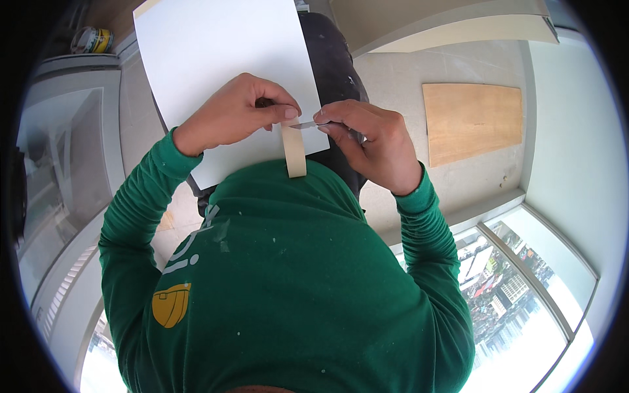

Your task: The person sands the edge of a white panel using a sanding block and then applies masking tape to the edge by hand.

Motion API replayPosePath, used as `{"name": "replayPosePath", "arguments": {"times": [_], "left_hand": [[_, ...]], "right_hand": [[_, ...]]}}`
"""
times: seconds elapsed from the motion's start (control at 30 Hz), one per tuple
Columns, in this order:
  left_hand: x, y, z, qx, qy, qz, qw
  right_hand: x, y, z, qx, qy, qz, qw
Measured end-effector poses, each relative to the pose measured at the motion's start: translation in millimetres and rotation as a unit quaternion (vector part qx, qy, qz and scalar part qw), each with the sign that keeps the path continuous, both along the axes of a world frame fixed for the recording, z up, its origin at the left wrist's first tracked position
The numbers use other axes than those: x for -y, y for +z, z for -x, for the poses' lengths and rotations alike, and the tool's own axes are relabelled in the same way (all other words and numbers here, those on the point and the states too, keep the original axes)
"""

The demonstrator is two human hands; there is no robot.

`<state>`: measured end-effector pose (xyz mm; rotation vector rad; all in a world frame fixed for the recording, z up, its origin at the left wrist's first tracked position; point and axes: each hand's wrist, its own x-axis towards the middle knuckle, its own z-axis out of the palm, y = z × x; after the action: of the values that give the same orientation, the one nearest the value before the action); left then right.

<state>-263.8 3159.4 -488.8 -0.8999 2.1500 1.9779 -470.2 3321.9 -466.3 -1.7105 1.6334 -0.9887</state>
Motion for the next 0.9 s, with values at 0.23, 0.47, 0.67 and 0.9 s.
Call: {"name": "replayPosePath", "arguments": {"times": [0.23, 0.47, 0.67, 0.9], "left_hand": [[7, 16, 5, -0.029, -0.049, 0.091, 0.994], [7, 21, 4, -0.037, -0.057, 0.130, 0.989], [0, 28, -1, -0.067, -0.044, 0.131, 0.988], [1, 21, -7, -0.137, -0.072, 0.182, 0.971]], "right_hand": [[4, -10, -14, 0.007, -0.003, 0.049, 0.999], [0, -10, -17, -0.012, 0.004, 0.052, 0.999], [4, -12, -15, -0.076, 0.028, 0.094, 0.992], [7, -13, -16, -0.089, 0.044, 0.093, 0.991]]}}
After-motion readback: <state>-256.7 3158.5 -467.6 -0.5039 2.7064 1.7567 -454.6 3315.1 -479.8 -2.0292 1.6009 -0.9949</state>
